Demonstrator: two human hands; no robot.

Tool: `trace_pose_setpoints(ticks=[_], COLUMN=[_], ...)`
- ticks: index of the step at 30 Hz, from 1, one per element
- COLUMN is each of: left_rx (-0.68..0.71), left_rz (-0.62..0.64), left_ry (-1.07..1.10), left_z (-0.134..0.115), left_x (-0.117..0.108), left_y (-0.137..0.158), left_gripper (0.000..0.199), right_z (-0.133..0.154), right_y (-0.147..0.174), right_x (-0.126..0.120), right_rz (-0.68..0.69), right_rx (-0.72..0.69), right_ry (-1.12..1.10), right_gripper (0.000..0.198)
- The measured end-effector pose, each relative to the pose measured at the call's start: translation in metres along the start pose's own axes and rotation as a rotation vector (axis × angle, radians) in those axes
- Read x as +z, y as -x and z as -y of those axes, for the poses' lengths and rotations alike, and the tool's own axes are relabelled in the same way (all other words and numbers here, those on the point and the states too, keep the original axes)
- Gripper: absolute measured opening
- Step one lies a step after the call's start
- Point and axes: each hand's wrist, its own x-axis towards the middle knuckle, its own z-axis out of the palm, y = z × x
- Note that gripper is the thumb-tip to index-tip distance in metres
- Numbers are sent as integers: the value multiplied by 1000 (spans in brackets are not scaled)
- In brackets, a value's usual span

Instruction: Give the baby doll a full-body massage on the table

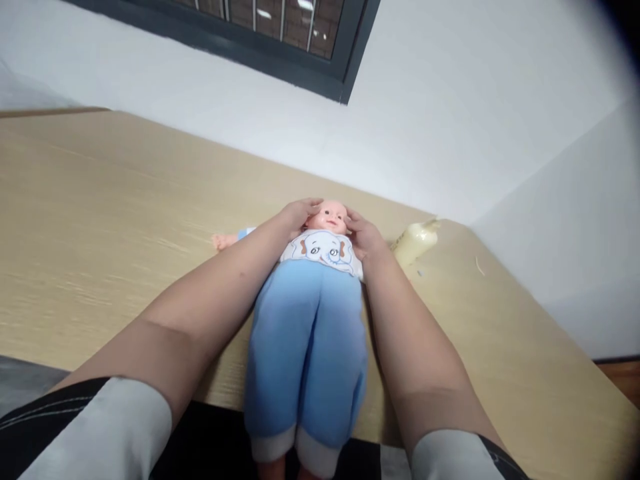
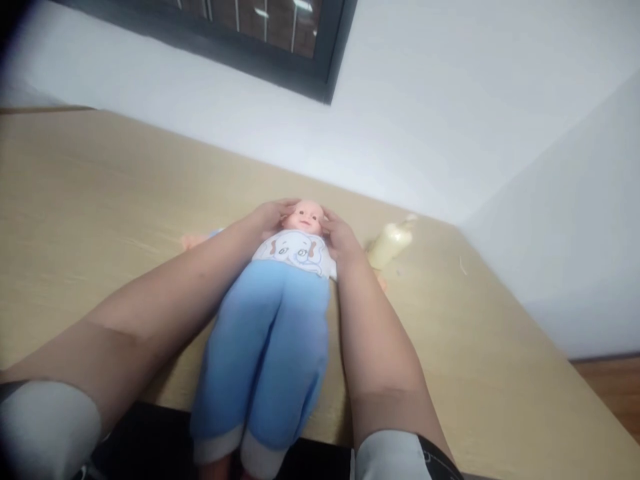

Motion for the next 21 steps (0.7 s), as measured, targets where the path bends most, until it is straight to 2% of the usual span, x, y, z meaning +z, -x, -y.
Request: trace_pose_setpoints(ticks=[2, 4, 6, 9, 15, 21], left_rx=[-39, -13, 36, 103, 149, 84], left_rz=[7, 2, -18, -53, -102, -29], left_ry=[-14, -49, -98, -161, -214, -165], left_z=[0, 0, 0, 0, 1, 3], left_x=[-2, -3, -1, 3, 2, -5], left_y=[-1, -1, 1, 5, 5, 1], left_gripper=[33, 33, 34, 42, 40, 39], right_z=[0, -1, -3, -5, -5, -1], right_y=[-1, -1, -3, -5, -6, -1], right_x=[1, 3, 6, 10, 10, 8], right_rz=[5, -14, -120, -191, -185, -107], right_rx=[-2, -21, -59, -114, -132, -73], right_ry=[-16, 29, 135, 210, 195, 108], right_gripper=[57, 53, 49, 50, 49, 48])
